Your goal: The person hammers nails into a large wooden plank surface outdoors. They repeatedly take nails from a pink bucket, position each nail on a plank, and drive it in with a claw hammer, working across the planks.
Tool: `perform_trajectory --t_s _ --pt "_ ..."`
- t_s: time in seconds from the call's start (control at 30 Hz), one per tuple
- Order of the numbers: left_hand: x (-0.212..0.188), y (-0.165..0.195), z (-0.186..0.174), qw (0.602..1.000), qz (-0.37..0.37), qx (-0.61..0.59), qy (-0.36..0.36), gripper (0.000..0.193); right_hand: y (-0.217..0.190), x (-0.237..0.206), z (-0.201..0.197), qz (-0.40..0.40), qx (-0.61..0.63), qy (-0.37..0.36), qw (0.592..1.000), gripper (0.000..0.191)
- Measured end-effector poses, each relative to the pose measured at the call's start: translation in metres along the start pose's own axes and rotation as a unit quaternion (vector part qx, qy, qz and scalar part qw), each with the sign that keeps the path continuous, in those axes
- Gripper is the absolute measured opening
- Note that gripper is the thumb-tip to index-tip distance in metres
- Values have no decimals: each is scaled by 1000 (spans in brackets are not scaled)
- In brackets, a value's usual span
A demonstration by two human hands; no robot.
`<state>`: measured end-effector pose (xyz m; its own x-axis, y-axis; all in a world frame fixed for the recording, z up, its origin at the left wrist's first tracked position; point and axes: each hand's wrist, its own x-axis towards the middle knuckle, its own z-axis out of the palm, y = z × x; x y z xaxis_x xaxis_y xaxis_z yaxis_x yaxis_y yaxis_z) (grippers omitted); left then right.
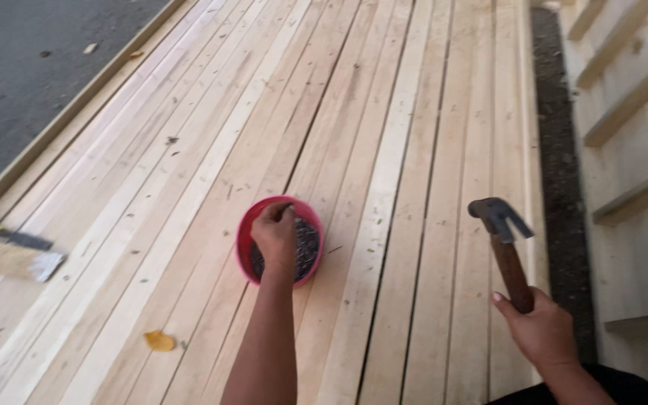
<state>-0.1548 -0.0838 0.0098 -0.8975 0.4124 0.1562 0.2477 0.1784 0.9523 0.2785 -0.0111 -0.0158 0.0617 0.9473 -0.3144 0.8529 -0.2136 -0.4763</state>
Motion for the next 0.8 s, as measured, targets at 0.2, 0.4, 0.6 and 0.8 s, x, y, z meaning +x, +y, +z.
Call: perform_trajectory --t_s 0.2,0.4,0.6,0.8 --pt "-23 25 85 976 6 -167 -140 14 8 -3 -1 26 24 61 998 52" --pt "-100 60 186 936 -33 -149 -316 14 14 2 -10 80 37 68 994 57" --pt "-166 80 241 919 160 51 -356 9 14 6 -10 124 47 41 990 57" --pt "-185 71 266 896 220 51 -382 12 6 3 -12 147 79 30 985 53"
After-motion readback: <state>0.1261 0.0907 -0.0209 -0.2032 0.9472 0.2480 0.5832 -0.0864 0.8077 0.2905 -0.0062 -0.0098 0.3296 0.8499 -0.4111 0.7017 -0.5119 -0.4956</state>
